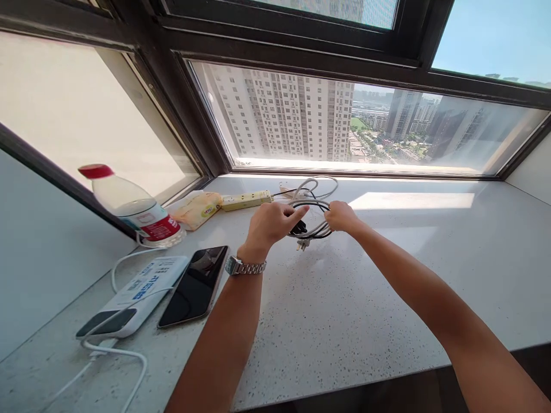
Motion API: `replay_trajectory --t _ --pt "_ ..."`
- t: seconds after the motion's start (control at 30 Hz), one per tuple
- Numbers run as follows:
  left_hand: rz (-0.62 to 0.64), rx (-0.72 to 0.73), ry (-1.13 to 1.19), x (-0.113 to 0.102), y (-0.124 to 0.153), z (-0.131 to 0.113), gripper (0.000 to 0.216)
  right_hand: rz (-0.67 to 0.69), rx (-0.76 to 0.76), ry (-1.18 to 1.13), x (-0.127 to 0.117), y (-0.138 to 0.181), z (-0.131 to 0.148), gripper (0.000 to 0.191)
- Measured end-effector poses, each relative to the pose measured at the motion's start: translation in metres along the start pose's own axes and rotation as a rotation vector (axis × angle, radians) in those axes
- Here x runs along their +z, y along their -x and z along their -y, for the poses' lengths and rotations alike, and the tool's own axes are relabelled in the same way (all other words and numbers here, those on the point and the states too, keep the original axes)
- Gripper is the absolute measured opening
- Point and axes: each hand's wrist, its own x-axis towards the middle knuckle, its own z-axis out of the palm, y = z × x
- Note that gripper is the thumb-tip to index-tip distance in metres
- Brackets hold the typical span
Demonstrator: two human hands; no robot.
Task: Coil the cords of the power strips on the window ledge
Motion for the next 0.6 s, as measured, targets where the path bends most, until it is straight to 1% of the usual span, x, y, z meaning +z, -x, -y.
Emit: replay_trajectory --t 0.1,0.17,0.2,0.27,0.33,0.37,0.43,0.47,0.5,0.53,0.57,0.6 --pt "-0.056 0.103 0.265 0.008 -0.003 0.002 0.053 0.058 0.072 -0.152 -0.012 0.014 0.003 0.01" --pt "-0.098 0.116 0.459 0.016 -0.005 0.003 0.049 0.026 0.066 -0.369 -0.017 0.025 0.005 0.017" --pt "-0.111 0.112 0.57 0.019 -0.006 0.003 0.049 -0.018 0.048 -0.492 -0.018 0.03 0.005 0.022" --pt "-0.127 0.081 0.827 0.025 -0.006 0.0 0.052 -0.175 -0.001 -0.715 -0.018 0.038 0.005 0.027" --pt "-0.104 0.062 1.047 0.028 -0.003 -0.003 0.058 -0.424 -0.031 -0.891 -0.014 0.042 0.004 0.029" --pt "-0.049 0.077 1.112 0.03 -0.002 -0.006 0.061 -0.553 -0.039 -0.955 -0.012 0.042 0.004 0.029" --pt "0.154 0.148 1.134 0.035 0.001 -0.01 0.068 -0.757 -0.045 -1.05 -0.006 0.043 0.004 0.03" --pt "0.261 0.183 1.099 0.04 0.002 -0.013 0.071 -0.812 -0.04 -1.082 -0.003 0.043 0.004 0.032" --pt "0.337 0.208 1.046 0.046 0.003 -0.015 0.073 -0.838 -0.034 -1.1 0.0 0.043 0.004 0.033" --pt "0.367 0.214 0.986 0.053 0.004 -0.018 0.073 -0.846 -0.032 -1.1 0.002 0.044 0.004 0.036" --pt "0.351 0.203 0.934 0.06 0.005 -0.02 0.072 -0.84 -0.037 -1.084 0.003 0.045 0.004 0.039" --pt "0.305 0.18 0.9 0.067 0.005 -0.023 0.068 -0.826 -0.049 -1.058 0.004 0.045 0.003 0.042"
